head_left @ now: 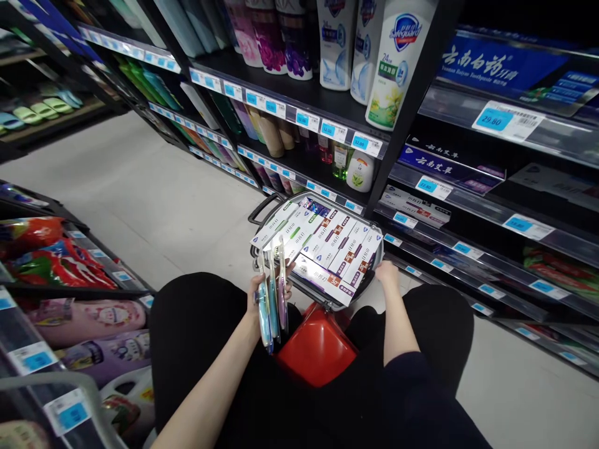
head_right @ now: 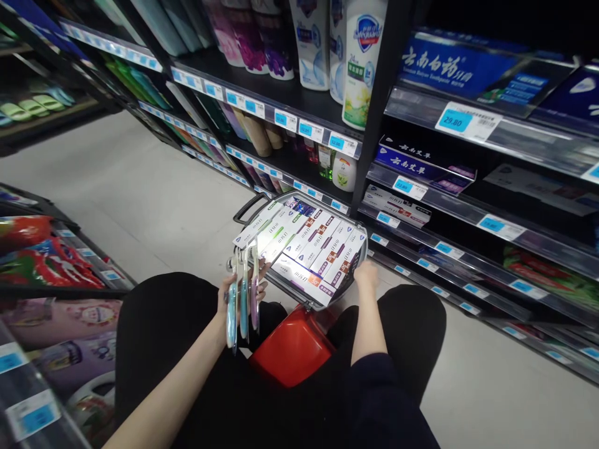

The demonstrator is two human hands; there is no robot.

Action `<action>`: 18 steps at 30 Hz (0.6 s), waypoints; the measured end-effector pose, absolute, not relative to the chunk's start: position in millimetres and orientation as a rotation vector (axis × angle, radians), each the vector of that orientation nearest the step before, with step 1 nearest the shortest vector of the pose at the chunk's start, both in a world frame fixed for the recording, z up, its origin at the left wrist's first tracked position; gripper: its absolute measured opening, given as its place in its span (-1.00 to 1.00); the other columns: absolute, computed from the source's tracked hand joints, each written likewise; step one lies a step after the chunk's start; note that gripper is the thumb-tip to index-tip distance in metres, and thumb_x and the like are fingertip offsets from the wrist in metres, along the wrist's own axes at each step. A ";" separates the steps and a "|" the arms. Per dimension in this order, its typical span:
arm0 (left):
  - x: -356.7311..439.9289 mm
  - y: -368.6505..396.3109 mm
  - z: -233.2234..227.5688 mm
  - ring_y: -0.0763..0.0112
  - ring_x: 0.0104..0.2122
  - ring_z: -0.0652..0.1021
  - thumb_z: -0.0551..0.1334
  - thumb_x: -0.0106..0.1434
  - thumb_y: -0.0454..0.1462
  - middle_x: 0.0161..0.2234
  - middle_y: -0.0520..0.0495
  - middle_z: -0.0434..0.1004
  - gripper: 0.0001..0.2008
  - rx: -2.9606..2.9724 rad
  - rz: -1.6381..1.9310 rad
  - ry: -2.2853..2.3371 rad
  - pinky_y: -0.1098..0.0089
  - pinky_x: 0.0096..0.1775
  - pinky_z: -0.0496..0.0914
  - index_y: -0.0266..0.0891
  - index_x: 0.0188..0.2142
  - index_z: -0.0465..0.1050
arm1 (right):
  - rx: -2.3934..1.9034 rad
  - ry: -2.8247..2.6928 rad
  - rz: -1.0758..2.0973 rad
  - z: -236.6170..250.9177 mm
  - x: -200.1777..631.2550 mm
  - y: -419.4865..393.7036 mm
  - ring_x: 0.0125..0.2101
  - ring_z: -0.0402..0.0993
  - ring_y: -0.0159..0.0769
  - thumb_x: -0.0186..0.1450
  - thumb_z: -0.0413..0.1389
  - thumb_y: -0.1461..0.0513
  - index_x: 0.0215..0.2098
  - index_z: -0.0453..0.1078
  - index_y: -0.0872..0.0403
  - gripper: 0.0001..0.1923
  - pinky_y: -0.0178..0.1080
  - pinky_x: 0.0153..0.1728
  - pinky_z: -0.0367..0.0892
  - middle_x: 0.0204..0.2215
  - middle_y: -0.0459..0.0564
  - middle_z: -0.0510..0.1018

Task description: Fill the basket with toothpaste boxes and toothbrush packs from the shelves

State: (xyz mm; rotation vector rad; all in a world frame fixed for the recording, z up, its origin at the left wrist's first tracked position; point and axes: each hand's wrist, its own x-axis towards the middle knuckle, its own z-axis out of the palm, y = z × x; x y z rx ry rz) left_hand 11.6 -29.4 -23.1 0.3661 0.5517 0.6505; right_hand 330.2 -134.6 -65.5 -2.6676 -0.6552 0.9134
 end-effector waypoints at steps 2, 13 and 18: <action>11.6 -29.3 -24.4 0.40 -0.49 0.48 0.18 0.07 -0.16 -0.09 -0.23 0.53 -0.36 0.354 0.638 0.569 0.42 -0.52 0.39 -0.27 0.16 0.24 | -2.670 -0.606 0.760 -49.3 341.3 -135.3 -0.15 0.49 -0.07 0.26 -0.06 0.26 -0.12 0.43 0.09 -0.69 -0.14 -0.22 0.35 -0.17 0.24 0.55; 13.2 -31.4 -32.6 0.30 -0.51 0.56 0.17 0.11 -0.18 -0.41 -0.16 0.61 -0.52 0.361 0.560 0.695 0.39 -0.50 0.44 -0.38 0.00 0.41 | -1.604 -0.875 1.263 -18.6 208.3 -105.4 -0.60 0.44 -0.34 0.16 0.06 0.05 -0.32 0.35 0.06 -0.74 -0.30 -0.53 0.32 -0.56 -0.14 0.44; 12.9 -34.8 -35.5 0.18 -0.43 0.60 0.16 0.12 -0.18 -0.42 -0.21 0.62 -0.49 0.288 0.528 0.727 0.27 -0.33 0.47 -0.47 0.01 0.40 | -1.626 -1.010 1.337 -28.3 150.6 -109.5 -0.38 0.50 -0.25 0.14 0.13 0.12 -0.25 0.33 0.03 -0.76 -0.20 -0.34 0.40 -0.42 -0.08 0.52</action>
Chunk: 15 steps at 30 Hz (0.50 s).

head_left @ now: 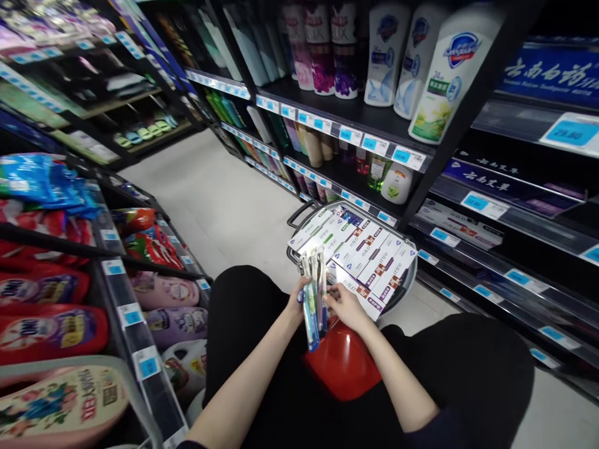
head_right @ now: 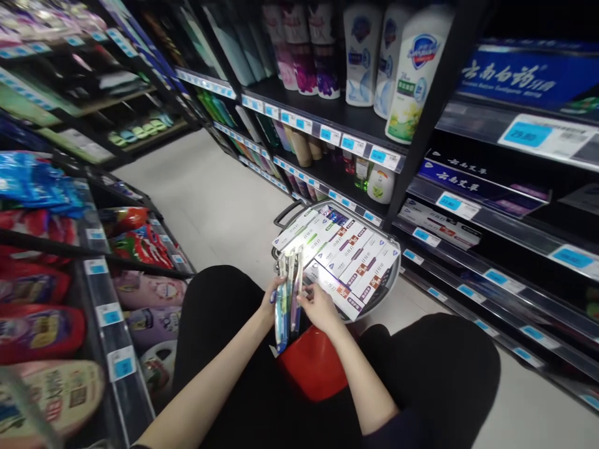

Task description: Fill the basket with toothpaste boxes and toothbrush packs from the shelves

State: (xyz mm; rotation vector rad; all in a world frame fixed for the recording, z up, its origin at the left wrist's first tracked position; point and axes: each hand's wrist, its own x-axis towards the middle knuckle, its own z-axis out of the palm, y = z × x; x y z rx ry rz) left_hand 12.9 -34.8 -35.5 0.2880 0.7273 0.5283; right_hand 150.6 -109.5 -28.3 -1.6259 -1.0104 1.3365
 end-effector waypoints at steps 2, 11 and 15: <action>14.0 -37.0 -34.3 0.12 -0.36 0.60 0.15 0.14 -0.18 -0.37 -0.24 0.62 -0.47 0.265 0.508 0.721 0.19 -0.25 0.47 -0.47 0.05 0.36 | -1.637 -0.977 1.381 -35.7 140.4 -111.2 -0.29 0.51 -0.20 0.17 0.09 0.13 -0.25 0.33 0.03 -0.79 -0.14 -0.24 0.40 -0.36 -0.03 0.54; 15.5 -38.9 -31.3 0.11 -0.38 0.60 0.12 0.15 -0.19 -0.27 -0.26 0.61 -0.46 0.281 0.526 0.668 0.19 -0.33 0.46 -0.42 0.10 0.30 | -1.686 -0.851 1.280 -33.8 124.4 -112.8 -0.29 0.53 -0.12 0.23 -0.04 0.06 -0.19 0.30 0.04 -0.71 -0.08 -0.21 0.39 -0.34 0.05 0.55; 12.7 -38.6 -35.1 0.11 -0.42 0.59 0.12 0.16 -0.14 -0.33 -0.27 0.61 -0.47 0.274 0.486 0.646 0.20 -0.38 0.46 -0.46 0.04 0.35 | -1.699 -0.709 1.350 -17.5 127.3 -113.8 -0.70 0.39 -0.24 0.25 -0.07 0.00 -0.22 0.26 0.01 -0.71 -0.19 -0.62 0.35 -0.70 -0.16 0.39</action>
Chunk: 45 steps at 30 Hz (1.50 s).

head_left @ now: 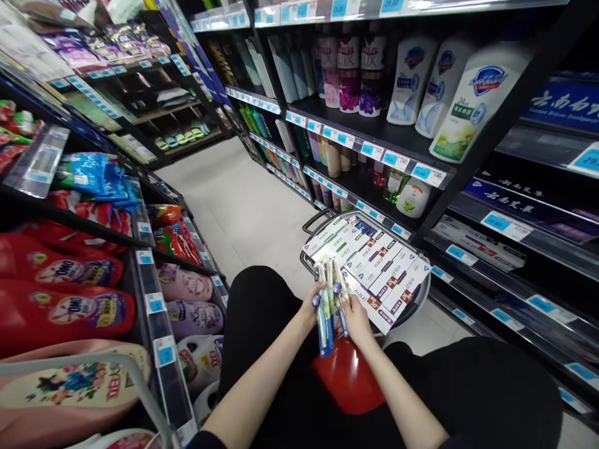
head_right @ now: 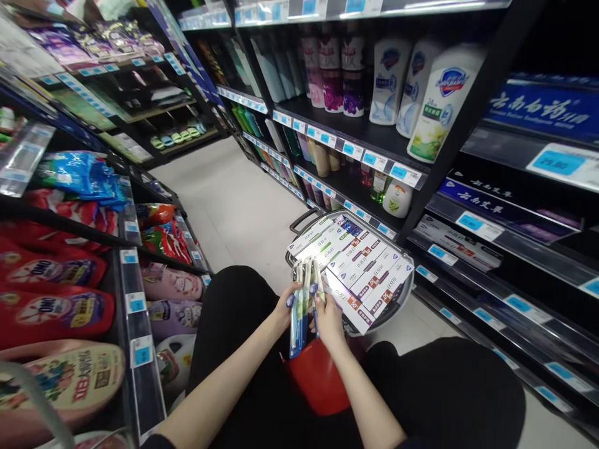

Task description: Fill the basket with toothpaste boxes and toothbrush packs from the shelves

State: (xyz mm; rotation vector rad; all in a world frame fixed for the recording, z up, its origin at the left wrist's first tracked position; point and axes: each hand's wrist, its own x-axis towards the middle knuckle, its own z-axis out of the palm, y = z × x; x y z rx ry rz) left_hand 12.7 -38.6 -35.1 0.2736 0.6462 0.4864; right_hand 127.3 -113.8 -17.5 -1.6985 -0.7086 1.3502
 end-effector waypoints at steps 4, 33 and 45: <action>14.9 -38.0 -36.9 0.15 -0.38 0.59 0.14 0.16 -0.23 -0.40 -0.23 0.60 -0.54 0.249 0.581 0.752 0.23 -0.29 0.47 -0.49 0.00 0.37 | -1.664 -0.739 1.304 -14.3 135.3 -114.1 -0.75 0.36 -0.27 0.18 0.03 -0.01 -0.18 0.23 0.03 -0.65 -0.25 -0.72 0.30 -0.70 -0.19 0.39; 17.1 -37.6 -24.9 0.30 -0.29 0.60 0.15 0.14 -0.37 -0.01 -0.25 0.49 -0.35 0.297 0.655 0.702 0.37 -0.26 0.49 -0.32 0.24 0.09 | -0.938 -0.174 1.214 -8.0 203.6 -108.1 -0.47 0.45 -0.37 -0.02 0.34 0.12 -0.20 0.32 -0.07 -0.55 -0.26 -0.49 0.43 -0.44 -0.20 0.46; 19.3 -38.4 -18.5 0.37 -0.39 0.58 0.11 0.14 -0.38 -0.02 -0.28 0.49 -0.37 0.275 0.664 0.755 0.38 -0.31 0.49 -0.36 0.23 0.11 | -0.707 -0.173 1.398 8.2 216.2 -115.4 -0.78 -0.14 -0.59 0.24 0.06 -0.01 -0.10 0.38 0.06 -0.61 -0.42 -0.74 -0.01 -0.68 -0.28 0.14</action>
